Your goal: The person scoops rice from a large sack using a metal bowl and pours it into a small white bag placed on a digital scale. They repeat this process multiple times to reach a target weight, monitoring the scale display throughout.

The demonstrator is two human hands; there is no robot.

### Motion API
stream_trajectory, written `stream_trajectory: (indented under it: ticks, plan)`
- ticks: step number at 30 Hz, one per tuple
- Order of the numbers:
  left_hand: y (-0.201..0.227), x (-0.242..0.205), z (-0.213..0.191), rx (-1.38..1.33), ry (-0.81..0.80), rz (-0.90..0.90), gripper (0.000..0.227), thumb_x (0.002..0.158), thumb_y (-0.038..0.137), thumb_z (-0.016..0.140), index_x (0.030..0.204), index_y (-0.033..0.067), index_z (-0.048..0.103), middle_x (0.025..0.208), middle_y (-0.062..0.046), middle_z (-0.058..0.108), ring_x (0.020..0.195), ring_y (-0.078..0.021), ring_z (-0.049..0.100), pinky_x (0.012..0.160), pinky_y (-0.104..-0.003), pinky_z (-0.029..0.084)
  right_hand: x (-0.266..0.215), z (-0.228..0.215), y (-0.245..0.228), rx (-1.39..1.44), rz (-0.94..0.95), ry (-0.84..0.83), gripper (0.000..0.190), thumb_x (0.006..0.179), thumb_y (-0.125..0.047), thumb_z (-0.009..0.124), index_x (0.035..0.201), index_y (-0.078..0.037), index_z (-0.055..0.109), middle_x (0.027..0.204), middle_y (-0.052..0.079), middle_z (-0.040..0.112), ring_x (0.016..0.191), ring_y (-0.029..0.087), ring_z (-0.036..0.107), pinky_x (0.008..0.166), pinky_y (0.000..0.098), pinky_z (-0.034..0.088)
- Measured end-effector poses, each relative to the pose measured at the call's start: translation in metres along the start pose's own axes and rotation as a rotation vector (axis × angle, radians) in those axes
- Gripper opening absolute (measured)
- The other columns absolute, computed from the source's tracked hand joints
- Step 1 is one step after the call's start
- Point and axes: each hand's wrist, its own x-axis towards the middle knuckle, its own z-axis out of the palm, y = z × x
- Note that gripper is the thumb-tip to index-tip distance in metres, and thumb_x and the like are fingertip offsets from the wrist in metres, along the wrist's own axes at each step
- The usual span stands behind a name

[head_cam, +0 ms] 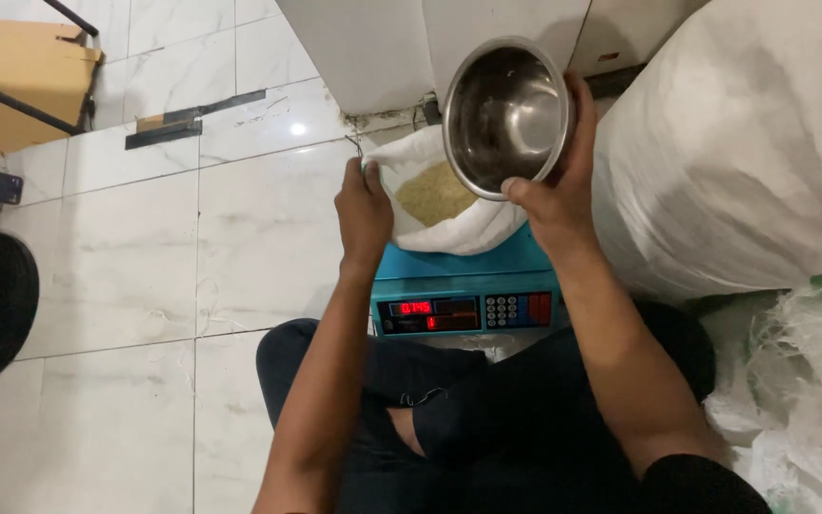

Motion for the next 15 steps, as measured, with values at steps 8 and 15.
stream_trajectory:
  ticks: [8, 15]
  plan:
    - [-0.001, -0.020, -0.006, 0.186, -0.179, -0.129, 0.040, 0.100, 0.043, 0.031, 0.118, 0.0098, 0.044, 0.083, -0.017, 0.065, 0.072, -0.0407, 0.062, 0.055, -0.050, 0.040, 0.007, -0.005, -0.027, -0.350, 0.377, 0.009, 0.092, 0.059, -0.010, 0.062, 0.145, -0.018, 0.033, 0.146, 0.011, 0.033, 0.132, 0.033, 0.039, 0.102, 0.0424, 0.044]
    - [0.072, -0.047, -0.008, 0.322, -0.024, 0.610, 0.043, 0.097, 0.022, 0.059, 0.130, -0.0022, 0.046, 0.128, -0.028, 0.042, 0.116, -0.0474, 0.044, 0.093, -0.055, 0.041, 0.008, -0.078, -0.129, -0.567, -0.240, 0.027, 0.068, 0.083, -0.010, 0.069, 0.135, -0.007, 0.026, 0.133, 0.018, 0.034, 0.126, 0.034, 0.039, 0.109, 0.0462, 0.041]
